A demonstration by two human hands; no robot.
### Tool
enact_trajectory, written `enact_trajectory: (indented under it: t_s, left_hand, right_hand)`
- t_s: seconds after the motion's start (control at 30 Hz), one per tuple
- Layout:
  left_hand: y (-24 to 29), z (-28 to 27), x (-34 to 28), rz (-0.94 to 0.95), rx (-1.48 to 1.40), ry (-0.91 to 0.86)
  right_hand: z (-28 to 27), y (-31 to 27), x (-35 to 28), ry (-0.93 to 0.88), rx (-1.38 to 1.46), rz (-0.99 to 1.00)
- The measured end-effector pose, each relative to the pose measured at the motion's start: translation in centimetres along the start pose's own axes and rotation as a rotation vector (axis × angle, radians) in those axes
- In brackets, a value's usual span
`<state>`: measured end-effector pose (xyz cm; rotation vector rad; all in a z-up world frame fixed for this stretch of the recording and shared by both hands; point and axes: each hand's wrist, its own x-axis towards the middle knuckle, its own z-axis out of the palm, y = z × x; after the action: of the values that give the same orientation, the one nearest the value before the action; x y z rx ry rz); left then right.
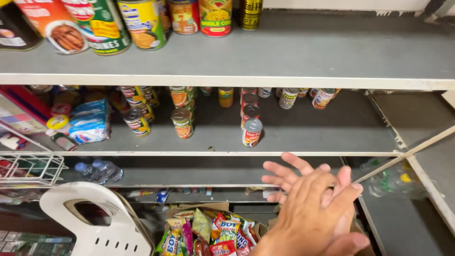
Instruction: Stocking and organizing various canned food products onto retail shelves.
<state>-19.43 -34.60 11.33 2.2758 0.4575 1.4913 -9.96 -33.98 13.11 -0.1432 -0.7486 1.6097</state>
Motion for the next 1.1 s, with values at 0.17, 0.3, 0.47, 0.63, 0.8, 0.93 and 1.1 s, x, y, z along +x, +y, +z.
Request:
enact_trajectory:
  t_s: [0.17, 0.3, 0.47, 0.63, 0.8, 0.93, 1.1]
  left_hand:
    - [1.0, -9.1, -1.0, 0.076, 0.047, -0.141]
    - [-0.6, -15.4, -1.3, -0.220, 0.131, -0.152]
    - [2.7, -22.4, -3.0, -0.629, -0.772, 0.035]
    - [7.4, -21.8, -13.4, -0.534, -0.809, -0.088]
    - [11.0, -38.7, -9.4, -0.169, -0.767, -0.051]
    - [9.1, -44.2, -7.6, -0.416, -1.264, 0.026]
    - [8.2, -45.7, -11.1, -0.206, -0.660, -0.012]
  right_hand:
    - [6.8, 6.1, -3.1, 0.002, 0.159, -0.100]
    - [12.0, 11.8, -4.3, 0.017, 0.561, -0.155]
    - [20.7, 18.5, -1.5, 0.263, -0.747, -0.150]
    - [31.2, 20.3, 3.2, 0.396, -1.159, -0.502]
    - [36.2, 27.6, 3.7, 0.422, -1.167, -0.572]
    - [33.4, 34.5, 1.0, 0.666, -1.418, -0.385]
    - [34.5, 38.1, 1.9, 0.650, -1.332, -0.683]
